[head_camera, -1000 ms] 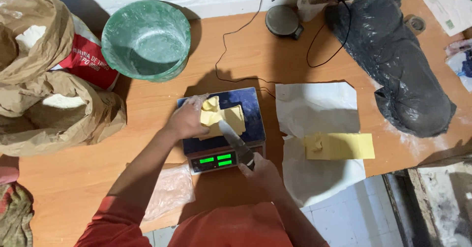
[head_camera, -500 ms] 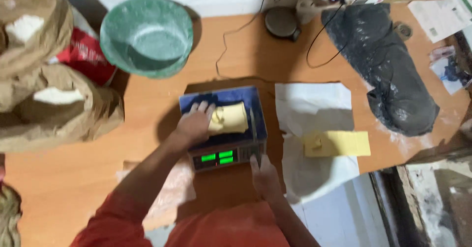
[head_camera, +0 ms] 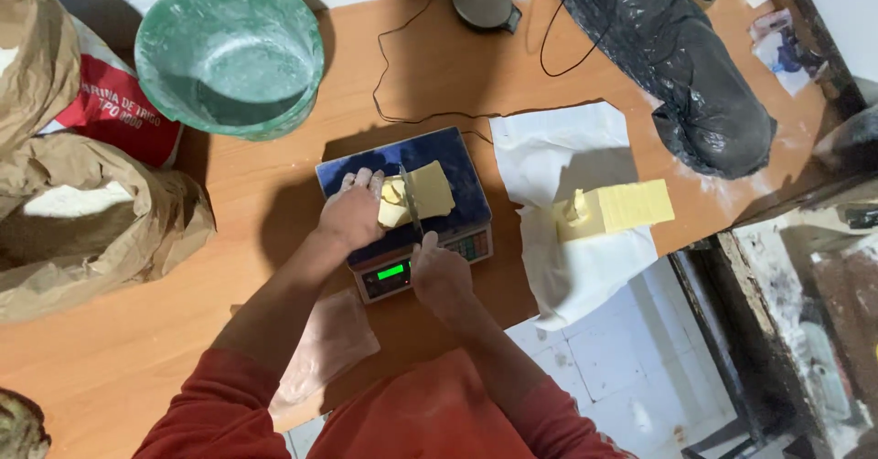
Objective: Slicing blocks of butter and weighing them on a digital scale in a bakery kitchen.
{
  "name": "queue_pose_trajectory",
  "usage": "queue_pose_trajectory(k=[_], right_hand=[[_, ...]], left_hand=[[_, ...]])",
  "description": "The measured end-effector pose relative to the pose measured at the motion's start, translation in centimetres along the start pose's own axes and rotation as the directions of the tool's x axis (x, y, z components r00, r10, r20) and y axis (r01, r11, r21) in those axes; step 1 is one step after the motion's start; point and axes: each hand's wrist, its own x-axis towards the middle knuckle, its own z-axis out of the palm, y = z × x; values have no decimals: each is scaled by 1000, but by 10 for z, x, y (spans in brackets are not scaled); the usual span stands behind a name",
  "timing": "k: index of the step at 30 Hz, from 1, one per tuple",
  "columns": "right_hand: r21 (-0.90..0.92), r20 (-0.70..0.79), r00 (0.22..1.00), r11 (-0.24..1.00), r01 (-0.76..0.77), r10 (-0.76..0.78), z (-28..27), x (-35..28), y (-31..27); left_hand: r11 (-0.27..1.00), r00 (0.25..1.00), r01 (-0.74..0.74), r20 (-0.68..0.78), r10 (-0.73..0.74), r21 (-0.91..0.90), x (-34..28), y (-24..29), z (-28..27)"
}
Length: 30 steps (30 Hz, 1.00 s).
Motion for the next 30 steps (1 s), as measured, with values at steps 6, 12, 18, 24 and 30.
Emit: queue_pose_trajectory(k=[6, 12, 18, 24, 30], right_hand=[[-115, -139, 978, 984, 138, -154, 27, -6, 6], [-148, 194, 971, 974, 171, -141, 37, -1, 21], [-179, 176, 976, 970, 163, -131, 77, -3, 33], [16, 372, 926, 997, -70, 59, 25, 18, 14], [-138, 301, 950, 983, 124, -78, 155, -7, 64]], left_hand=[[999, 999, 2, 49, 0, -34, 0, -1, -4], [999, 999, -43, -26, 42, -27, 1, -7, 5], [999, 999, -38, 6, 38, -28, 4, -10, 16], [997, 1000, 0, -7, -1, -83, 0, 1, 9], [995, 990, 51, -130, -62, -84, -1, 8, 20]])
